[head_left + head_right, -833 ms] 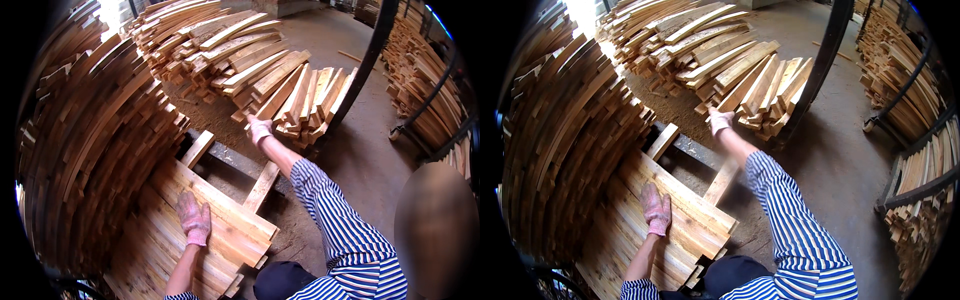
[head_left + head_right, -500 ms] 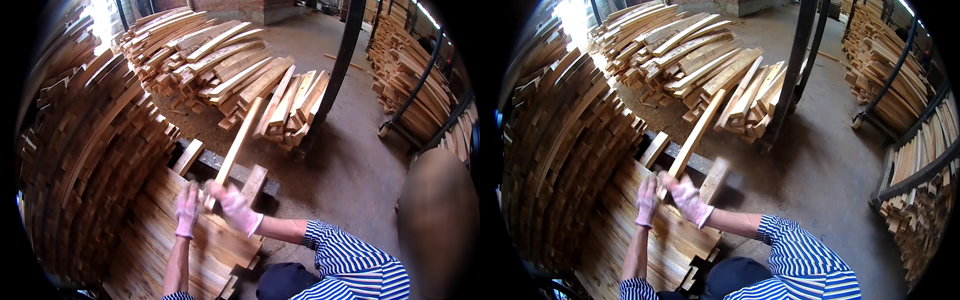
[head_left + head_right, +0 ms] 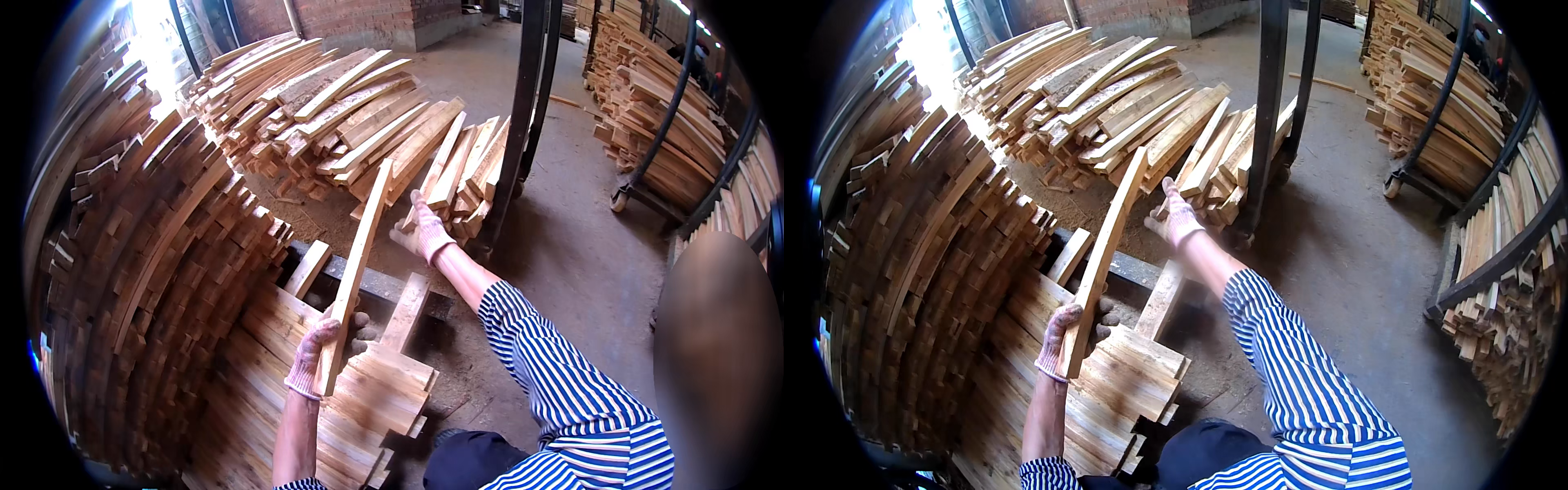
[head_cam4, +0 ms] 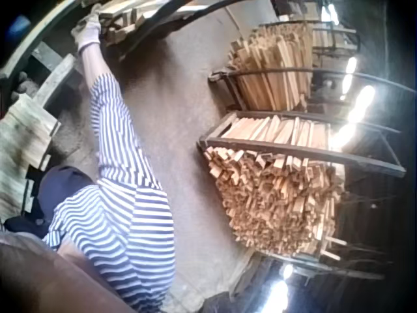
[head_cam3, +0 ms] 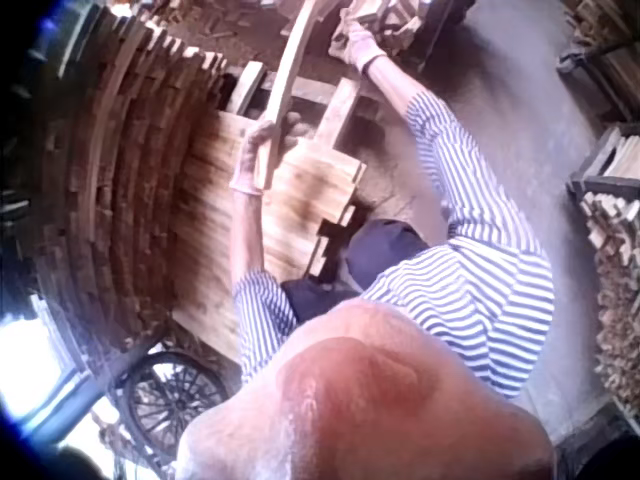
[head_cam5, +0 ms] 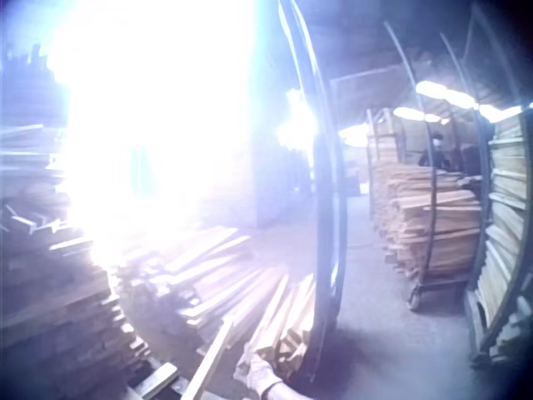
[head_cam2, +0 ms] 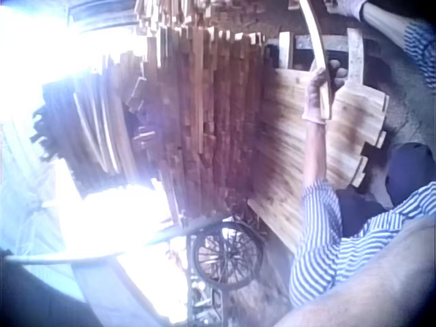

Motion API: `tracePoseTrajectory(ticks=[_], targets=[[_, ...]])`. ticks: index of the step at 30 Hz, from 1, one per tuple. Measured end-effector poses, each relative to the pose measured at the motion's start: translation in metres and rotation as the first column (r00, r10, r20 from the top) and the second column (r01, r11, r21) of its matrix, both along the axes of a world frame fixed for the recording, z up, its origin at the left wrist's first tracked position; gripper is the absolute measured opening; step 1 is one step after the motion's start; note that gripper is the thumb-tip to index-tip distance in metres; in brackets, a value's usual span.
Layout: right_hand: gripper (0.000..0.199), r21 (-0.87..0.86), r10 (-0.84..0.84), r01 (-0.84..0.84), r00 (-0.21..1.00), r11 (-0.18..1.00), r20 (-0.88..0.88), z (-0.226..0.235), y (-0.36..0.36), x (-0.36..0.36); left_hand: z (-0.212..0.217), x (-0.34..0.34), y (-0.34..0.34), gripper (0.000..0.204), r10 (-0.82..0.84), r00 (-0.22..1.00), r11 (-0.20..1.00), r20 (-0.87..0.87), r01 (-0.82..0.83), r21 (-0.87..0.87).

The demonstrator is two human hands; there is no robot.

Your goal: The person picks up wooden planks from a pile and stacks them onto a wooden pallet. They handle the planks one by one or in small groups, arranging them neatly on the pallet.

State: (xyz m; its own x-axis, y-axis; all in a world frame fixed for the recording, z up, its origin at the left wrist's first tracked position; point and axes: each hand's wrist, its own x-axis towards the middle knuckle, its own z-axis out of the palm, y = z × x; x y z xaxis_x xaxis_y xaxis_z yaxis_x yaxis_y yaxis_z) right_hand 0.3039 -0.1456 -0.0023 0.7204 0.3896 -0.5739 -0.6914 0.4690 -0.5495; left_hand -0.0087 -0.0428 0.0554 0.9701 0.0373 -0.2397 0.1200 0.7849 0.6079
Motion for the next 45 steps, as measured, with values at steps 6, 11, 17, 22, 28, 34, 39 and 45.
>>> tracePoseTrajectory(ticks=[6, 11, 17, 22, 28, 34, 39, 45], targets=[[0.027, -0.073, 0.084, -0.063, 0.932, 0.995, 0.354, 0.023, -0.009, -0.09, -0.007, -0.01, 0.005, 0.074, 0.119, 0.989, 0.987, 0.089, -0.128, 0.096], [0.062, -0.18, 0.412, -0.372, 0.842, 0.911, 0.348, -0.02, -0.079, -0.235, -0.087, 0.046, -0.018, 0.045, 0.121, 0.991, 0.901, 0.061, -0.136, 0.413], [0.052, -0.409, 0.568, -0.413, 0.715, 0.814, 0.408, 0.025, -0.16, -0.238, -0.06, 0.07, -0.121, 0.048, 0.041, 0.993, 0.935, -0.108, 0.0, 0.355], [0.082, -0.714, 0.848, -0.474, 0.4, 0.516, 0.348, 0.056, -0.235, -0.261, -0.047, 0.074, -0.127, 0.046, 0.127, 0.991, 0.99, 0.043, -0.124, -0.067], [0.129, -0.827, 0.894, -0.377, 0.006, 0.417, 0.448, 0.006, -0.294, -0.236, -0.048, 0.079, -0.122, 0.054, 0.27, 0.962, 0.96, -0.048, -0.272, -0.059], [0.099, -0.683, 0.77, -0.356, 0.276, 0.638, 0.576, 0.023, -0.204, -0.207, -0.066, 0.08, -0.119, 0.064, 0.412, 0.91, 0.899, 0.052, -0.397, -0.183], [0.093, -0.531, 0.722, -0.51, 0.316, 0.676, 0.616, 0.001, -0.174, -0.189, -0.087, 0.065, -0.048, 0.096, 0.412, 0.909, 0.729, -0.07, -0.282, 0.623], [0.056, -0.867, 0.902, 0.277, -0.255, 0.414, 0.349, -0.051, -0.067, -0.125, -0.101, 0.006, 0.034, 0.108, 0.514, 0.786, -0.449, -0.343, 0.587, 0.674]])
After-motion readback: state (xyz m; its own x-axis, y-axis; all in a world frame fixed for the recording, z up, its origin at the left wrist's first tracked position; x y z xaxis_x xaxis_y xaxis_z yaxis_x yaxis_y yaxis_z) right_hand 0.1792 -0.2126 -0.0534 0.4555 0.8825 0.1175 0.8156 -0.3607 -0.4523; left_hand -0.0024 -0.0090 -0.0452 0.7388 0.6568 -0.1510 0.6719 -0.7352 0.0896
